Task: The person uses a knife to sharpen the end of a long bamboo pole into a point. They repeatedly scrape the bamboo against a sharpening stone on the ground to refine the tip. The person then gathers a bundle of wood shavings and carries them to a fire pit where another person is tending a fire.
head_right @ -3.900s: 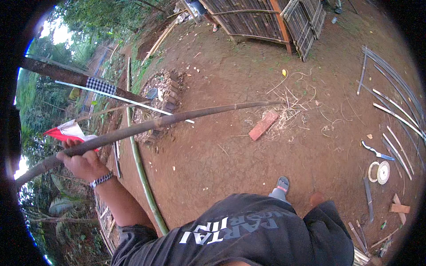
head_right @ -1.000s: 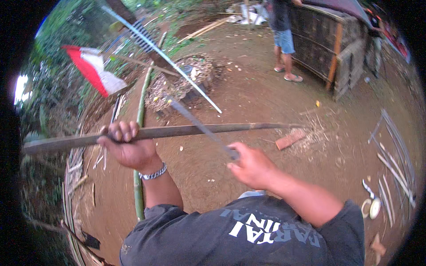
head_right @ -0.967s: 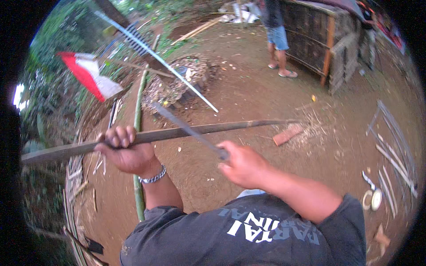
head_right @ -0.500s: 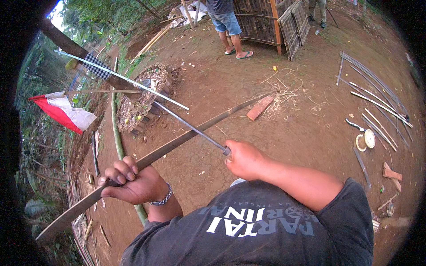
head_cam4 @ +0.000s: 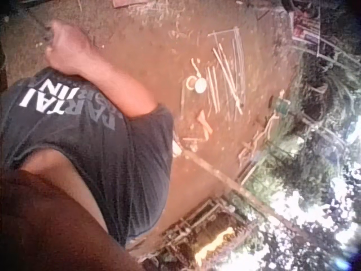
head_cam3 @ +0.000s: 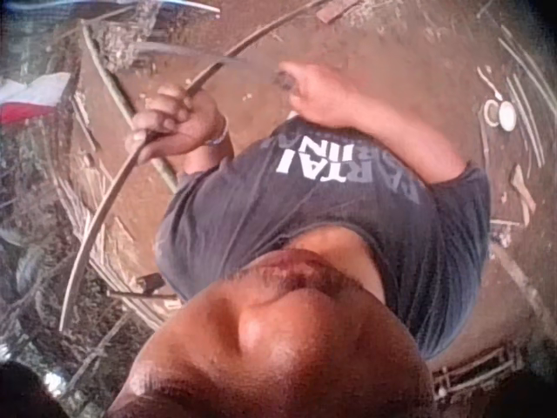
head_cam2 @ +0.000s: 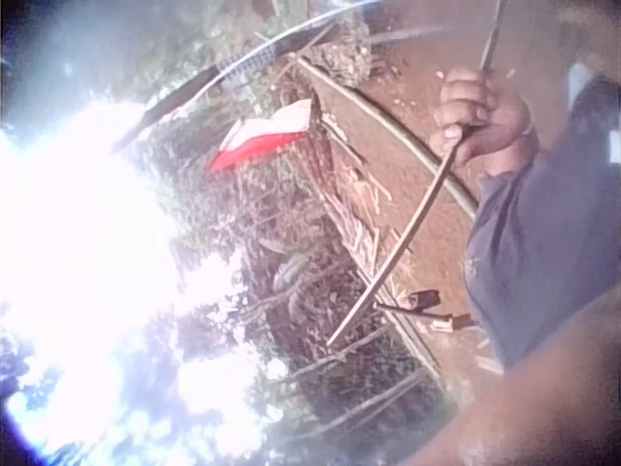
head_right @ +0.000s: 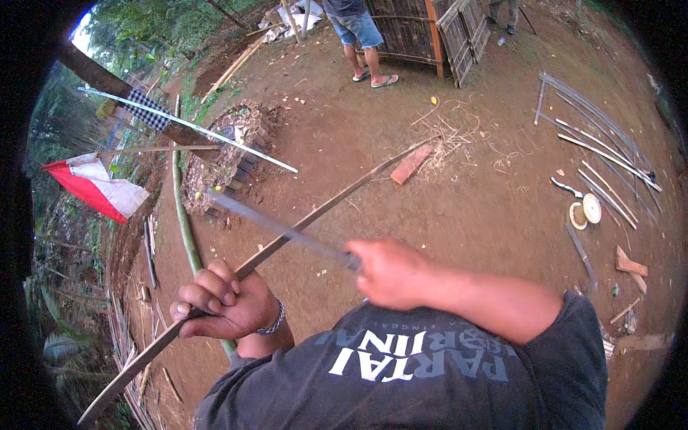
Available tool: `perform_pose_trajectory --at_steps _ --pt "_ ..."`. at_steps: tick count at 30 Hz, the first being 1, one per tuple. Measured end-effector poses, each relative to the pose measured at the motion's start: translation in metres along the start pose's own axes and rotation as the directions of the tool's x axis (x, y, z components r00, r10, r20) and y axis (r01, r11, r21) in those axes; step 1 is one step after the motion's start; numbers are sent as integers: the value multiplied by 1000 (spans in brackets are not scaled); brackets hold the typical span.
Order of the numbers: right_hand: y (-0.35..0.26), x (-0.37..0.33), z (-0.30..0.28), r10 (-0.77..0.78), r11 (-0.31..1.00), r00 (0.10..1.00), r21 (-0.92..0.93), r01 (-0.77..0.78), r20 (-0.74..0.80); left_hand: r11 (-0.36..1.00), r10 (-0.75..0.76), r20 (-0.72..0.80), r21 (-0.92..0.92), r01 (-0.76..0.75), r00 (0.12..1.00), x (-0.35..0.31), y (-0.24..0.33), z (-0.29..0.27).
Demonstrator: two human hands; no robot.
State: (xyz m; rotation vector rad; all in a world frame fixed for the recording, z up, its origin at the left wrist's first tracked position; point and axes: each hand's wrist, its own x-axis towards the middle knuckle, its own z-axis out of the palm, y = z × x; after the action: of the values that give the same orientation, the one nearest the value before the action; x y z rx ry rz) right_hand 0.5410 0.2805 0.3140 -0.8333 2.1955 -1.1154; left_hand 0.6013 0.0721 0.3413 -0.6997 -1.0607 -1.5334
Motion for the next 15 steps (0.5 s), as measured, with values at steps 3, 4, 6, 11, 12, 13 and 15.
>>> perform_pose_trajectory --at_steps 3,4,6,11,12,13,15 --pt "11 -1 12 -177 984 980 -8 177 -90 999 -19 8 -35 19 1000 0 -2 4" --pt "19 1 15 -184 983 976 -10 184 -114 999 -27 11 -41 27 1000 1 -1 5" --pt "37 -2 13 -4 1000 994 29 7 -112 998 -30 14 -55 31 999 0 -2 7" --pt "25 -6 6 -26 999 993 -48 21 -112 1000 5 -5 -4 -5 1000 -4 2 10" --pt "16 -9 10 -89 994 990 -74 81 -107 1000 -4 -3 -13 4 1000 -5 3 10" --pt "9 -10 11 -131 991 988 -28 129 -83 1000 -12 -1 -20 12 1000 -5 3 9" --pt "22 -7 12 16 1000 996 24 -14 -88 999 -16 13 -46 17 1000 -3 2 12"
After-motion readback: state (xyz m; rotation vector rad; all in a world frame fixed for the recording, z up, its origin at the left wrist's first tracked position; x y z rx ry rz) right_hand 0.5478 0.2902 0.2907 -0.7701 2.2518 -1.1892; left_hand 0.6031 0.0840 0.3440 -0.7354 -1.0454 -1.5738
